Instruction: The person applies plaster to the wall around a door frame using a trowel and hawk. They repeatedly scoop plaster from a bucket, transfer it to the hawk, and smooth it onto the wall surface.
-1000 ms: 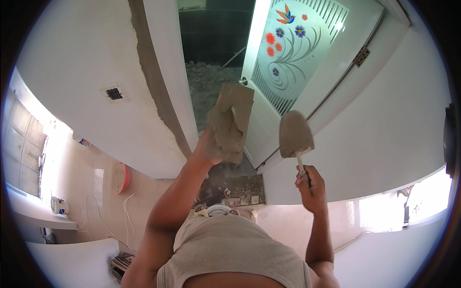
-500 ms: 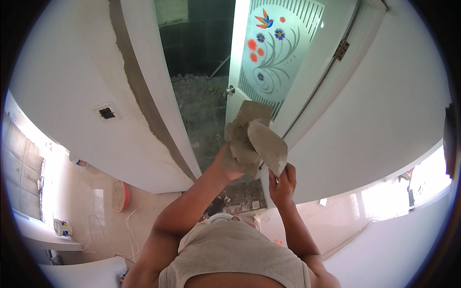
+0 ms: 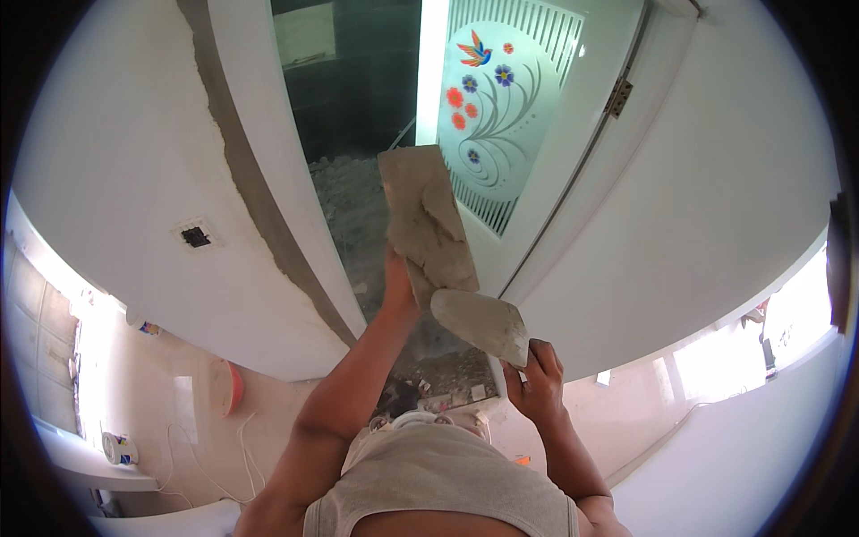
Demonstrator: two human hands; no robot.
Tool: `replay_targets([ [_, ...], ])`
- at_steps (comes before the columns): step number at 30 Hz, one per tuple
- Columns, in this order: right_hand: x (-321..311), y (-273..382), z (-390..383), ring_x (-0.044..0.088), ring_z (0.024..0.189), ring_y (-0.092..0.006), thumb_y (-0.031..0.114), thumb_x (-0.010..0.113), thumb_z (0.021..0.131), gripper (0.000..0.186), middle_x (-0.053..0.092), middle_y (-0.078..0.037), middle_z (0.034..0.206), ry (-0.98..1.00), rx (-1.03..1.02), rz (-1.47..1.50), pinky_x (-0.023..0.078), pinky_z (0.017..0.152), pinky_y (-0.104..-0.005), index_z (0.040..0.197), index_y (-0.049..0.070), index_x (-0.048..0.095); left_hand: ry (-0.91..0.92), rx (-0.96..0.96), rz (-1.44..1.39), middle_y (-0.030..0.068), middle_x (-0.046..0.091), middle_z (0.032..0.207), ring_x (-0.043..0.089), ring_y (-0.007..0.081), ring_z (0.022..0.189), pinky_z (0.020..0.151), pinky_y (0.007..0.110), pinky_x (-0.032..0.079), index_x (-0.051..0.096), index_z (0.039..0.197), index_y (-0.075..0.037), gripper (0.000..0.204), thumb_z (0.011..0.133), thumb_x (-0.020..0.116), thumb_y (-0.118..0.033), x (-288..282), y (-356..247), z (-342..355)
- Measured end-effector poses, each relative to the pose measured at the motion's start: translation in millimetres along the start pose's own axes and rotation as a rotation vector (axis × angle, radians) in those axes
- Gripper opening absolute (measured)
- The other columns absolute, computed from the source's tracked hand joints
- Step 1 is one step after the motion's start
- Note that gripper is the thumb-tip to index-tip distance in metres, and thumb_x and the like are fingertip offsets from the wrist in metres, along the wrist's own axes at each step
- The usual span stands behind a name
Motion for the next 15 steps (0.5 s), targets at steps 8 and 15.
replay_targets([
  [8,-18.4,-15.7,30.1,0.063,0.081,-0.0340,-0.002,0.073,0.068,0.032,0.062,-0.017,0.094,-0.071,-0.022,-0.034,0.053,0.068,-0.0410,0.098,-0.006,0.064,0.095,-0.327,-0.333,0.0094,0.057,0.131,0.060,0.0195,0.113,0.095,0.032,0.051,0.045,0.139,-0.001,0.046,0.101,0.056,-0.025,24.8,3.5,-10.0],
  [15,-54.4,-24.0,77.7,0.061,0.079,-0.0331,-0.002,0.075,0.067,0.035,0.061,-0.015,0.090,-0.157,-0.162,-0.121,0.052,0.066,-0.0406,0.100,-0.004,0.064,0.439,-0.114,-0.064,0.0088,0.061,0.127,0.058,0.0159,0.114,0.095,0.031,0.048,0.050,0.139,0.001,0.052,0.099,0.059,-0.031,40.0,-12.4,-6.5],
])
Point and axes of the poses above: each hand's wrist, its own z-axis towards the middle knuckle, its own x-axis out of the palm, y = z × x, the point moved 9 cm from there along z, towards the middle knuckle
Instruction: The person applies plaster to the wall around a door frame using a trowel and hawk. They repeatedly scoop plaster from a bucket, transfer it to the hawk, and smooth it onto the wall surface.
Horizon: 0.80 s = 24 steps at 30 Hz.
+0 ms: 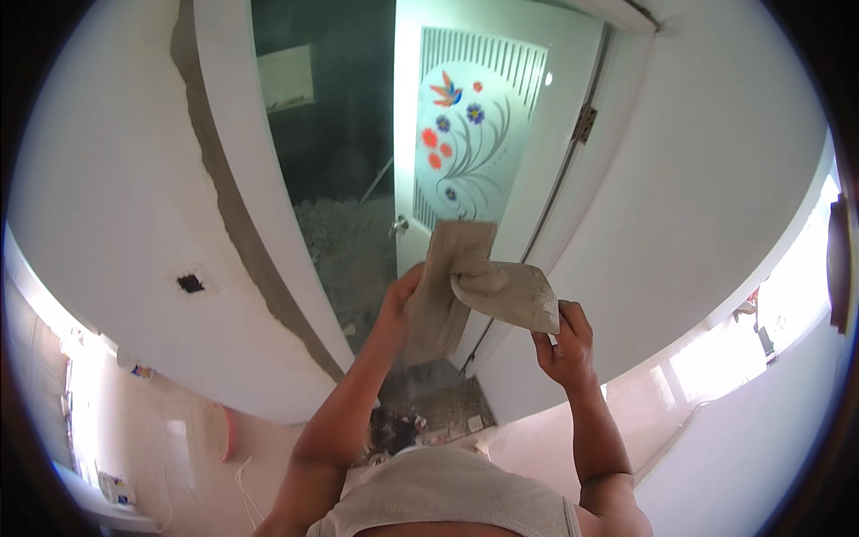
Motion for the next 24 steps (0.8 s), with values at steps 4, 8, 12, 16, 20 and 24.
replay_targets([
  [4,-30.9,-18.0,38.2,0.061,0.075,-0.0343,0.001,0.076,0.074,0.028,0.060,-0.016,0.089,-0.093,-0.025,-0.089,0.052,0.064,-0.0410,0.098,-0.003,0.062,-0.038,-0.123,-0.058,0.0094,0.062,0.125,0.060,0.0156,0.111,0.095,0.032,0.049,0.052,0.137,0.001,0.049,0.096,0.062,-0.024,-6.5,19.4,-15.3],
  [8,-71.2,-45.6,109.4,0.062,0.072,-0.0327,0.006,0.073,0.085,0.018,0.061,-0.017,0.088,-0.303,-0.015,-0.026,0.051,0.063,-0.0395,0.095,-0.002,0.060,-0.133,-0.236,-0.124,0.0082,0.062,0.123,0.060,0.0146,0.108,0.091,0.032,0.051,0.054,0.135,0.000,0.045,0.096,0.062,-0.021,-22.4,35.0,-48.8],
  [12,-129.4,-98.7,183.4,0.061,0.068,-0.0179,0.020,0.068,0.093,0.025,0.059,-0.013,0.079,-0.437,0.141,0.007,0.049,0.061,-0.0322,0.102,-0.002,0.062,-0.150,-0.165,-0.002,0.0073,0.062,0.119,0.063,0.0157,0.103,0.087,0.032,0.053,0.054,0.133,0.000,0.041,0.098,0.059,-0.021,-35.3,43.9,-65.0],
  [16,-142.3,-153.2,249.5,0.057,0.063,-0.0108,0.034,0.061,0.098,0.034,0.059,-0.005,0.078,-0.455,0.318,0.328,0.048,0.055,-0.0268,0.104,0.001,0.064,-0.295,-0.190,-0.165,0.0084,0.063,0.115,0.065,0.0176,0.099,0.082,0.032,0.055,0.055,0.129,0.001,0.036,0.099,0.056,-0.018,-52.6,55.9,-88.1],
  [20,-109.9,-185.0,295.1,0.057,0.062,-0.0100,0.037,0.060,0.098,0.035,0.059,-0.003,0.078,-0.338,0.384,0.599,0.048,0.051,-0.0262,0.101,0.003,0.065,-0.318,-0.193,-0.339,0.0103,0.064,0.114,0.066,0.0195,0.097,0.079,0.034,0.057,0.054,0.127,0.003,0.036,0.098,0.056,-0.017,-52.7,56.8,-92.7],
  [24,-74.2,-207.7,315.7,0.056,0.058,-0.0104,0.038,0.059,0.098,0.035,0.058,-0.003,0.076,-0.335,0.433,0.651,0.047,0.049,-0.0268,0.100,0.003,0.064,-0.392,-0.110,-0.228,0.0101,0.063,0.114,0.066,0.0194,0.097,0.078,0.034,0.057,0.054,0.129,0.001,0.037,0.097,0.057,-0.018,-71.8,58.1,-98.7],
])
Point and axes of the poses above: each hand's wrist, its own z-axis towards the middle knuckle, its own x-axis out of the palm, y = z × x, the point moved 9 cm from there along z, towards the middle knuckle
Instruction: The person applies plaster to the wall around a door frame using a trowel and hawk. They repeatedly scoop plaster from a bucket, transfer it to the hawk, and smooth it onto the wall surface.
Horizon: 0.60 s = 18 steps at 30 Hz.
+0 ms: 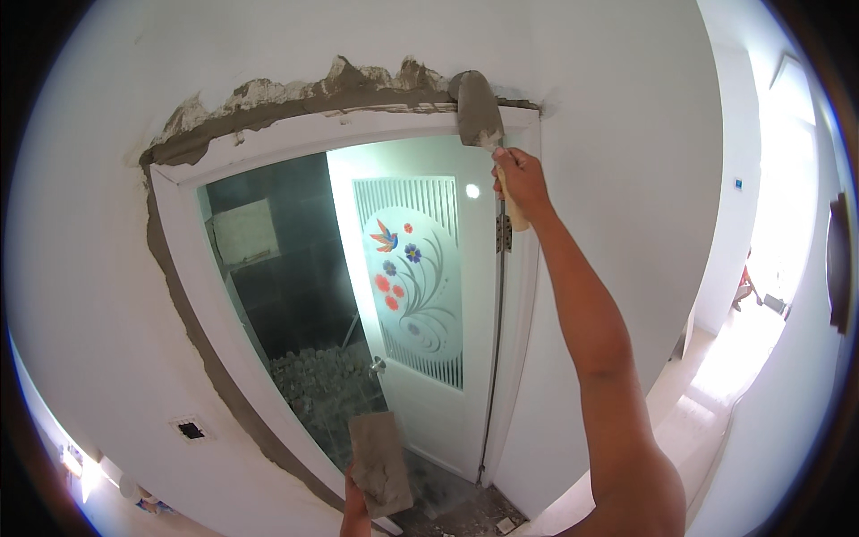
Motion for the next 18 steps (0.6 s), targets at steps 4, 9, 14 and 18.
replay_targets([
  [4,9.5,-19.1,-5.9,0.054,0.054,-0.0113,0.038,0.057,0.099,0.036,0.057,-0.004,0.073,-0.022,0.018,0.031,0.046,0.047,-0.0284,0.097,0.003,0.063,-0.108,-0.021,0.100,0.0097,0.063,0.115,0.065,0.0198,0.099,0.080,0.034,0.056,0.054,0.130,-0.001,0.039,0.097,0.058,-0.019,-27.7,3.1,-10.6],
  [9,-14.7,-35.6,-30.2,0.054,0.053,-0.0119,0.036,0.055,0.099,0.035,0.056,-0.004,0.073,-0.006,0.158,-0.047,0.046,0.047,-0.0288,0.096,0.002,0.062,-0.131,-0.057,0.017,0.0101,0.062,0.115,0.065,0.0222,0.099,0.081,0.034,0.054,0.051,0.133,-0.001,0.041,0.098,0.056,-0.022,-33.7,6.0,-13.3],
  [14,-27.8,-18.1,-71.9,0.053,0.053,-0.0126,0.033,0.052,0.100,0.035,0.056,-0.005,0.072,-0.057,0.248,-0.090,0.046,0.048,-0.0295,0.094,0.001,0.061,-0.095,-0.059,0.104,0.0098,0.062,0.114,0.065,0.0219,0.098,0.079,0.034,0.054,0.051,0.132,0.000,0.041,0.098,0.055,-0.023,-39.4,-0.3,-9.2],
  [18,-14.0,7.9,-59.4,0.065,0.066,-0.0325,0.032,0.051,0.099,0.038,0.065,-0.019,0.077,-0.073,0.028,-0.288,0.053,0.064,-0.0437,0.088,-0.004,0.059,-0.050,0.014,0.369,0.0114,0.058,0.125,0.063,0.0268,0.110,0.089,0.042,0.056,0.042,0.142,-0.009,0.050,0.102,0.048,-0.038,-53.3,-20.2,-3.5],
])
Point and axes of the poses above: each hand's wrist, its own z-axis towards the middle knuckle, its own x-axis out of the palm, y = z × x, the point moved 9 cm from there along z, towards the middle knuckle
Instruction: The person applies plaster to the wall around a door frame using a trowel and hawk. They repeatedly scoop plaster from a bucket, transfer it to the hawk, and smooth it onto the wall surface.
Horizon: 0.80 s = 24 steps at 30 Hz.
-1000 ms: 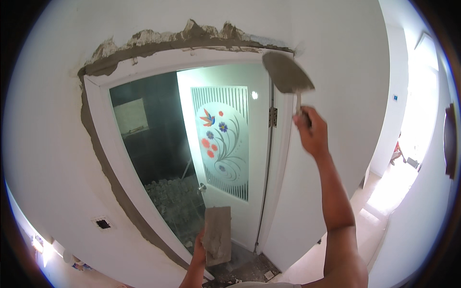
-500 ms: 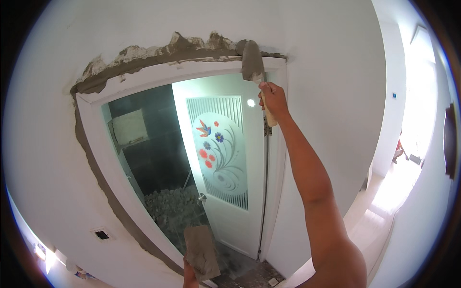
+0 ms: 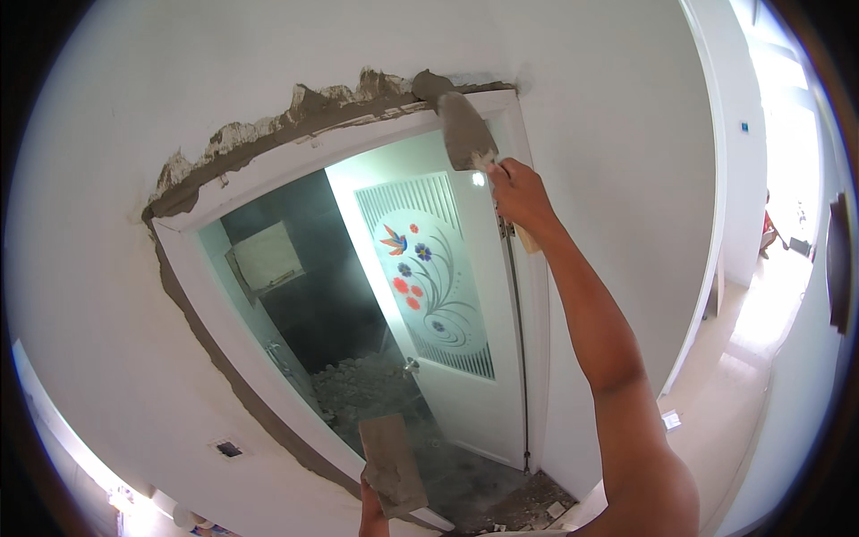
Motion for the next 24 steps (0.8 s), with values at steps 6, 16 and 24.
replay_targets([
  [6,18.5,22.1,24.4,0.067,0.069,-0.0347,0.031,0.050,0.099,0.039,0.067,-0.021,0.080,-0.022,-0.119,-0.142,0.055,0.065,-0.0453,0.099,-0.005,0.063,0.010,0.053,0.003,0.0116,0.058,0.128,0.061,0.0273,0.113,0.094,0.042,0.054,0.042,0.142,-0.009,0.051,0.103,0.047,-0.040,-11.8,-10.4,0.9],
  [16,-6.4,43.5,7.8,0.067,0.071,-0.0372,0.032,0.049,0.100,0.036,0.065,-0.019,0.074,-0.160,-0.225,-0.403,0.053,0.068,-0.0483,0.093,-0.001,0.062,-0.120,0.086,-0.193,0.0121,0.063,0.117,0.065,0.0252,0.101,0.081,0.039,0.056,0.052,0.133,-0.003,0.045,0.099,0.057,-0.032,-34.9,-27.9,-23.7],
  [24,-0.1,65.9,34.9,0.066,0.101,-0.0434,0.034,0.046,0.101,0.037,0.067,-0.025,0.107,-0.142,-0.058,-0.564,0.052,0.088,-0.0521,0.107,0.001,0.063,-0.264,-0.013,-0.096,0.0119,0.063,0.118,0.065,0.0247,0.102,0.083,0.039,0.056,0.050,0.135,-0.004,0.046,0.100,0.054,-0.034,-92.4,25.1,-35.3],
])
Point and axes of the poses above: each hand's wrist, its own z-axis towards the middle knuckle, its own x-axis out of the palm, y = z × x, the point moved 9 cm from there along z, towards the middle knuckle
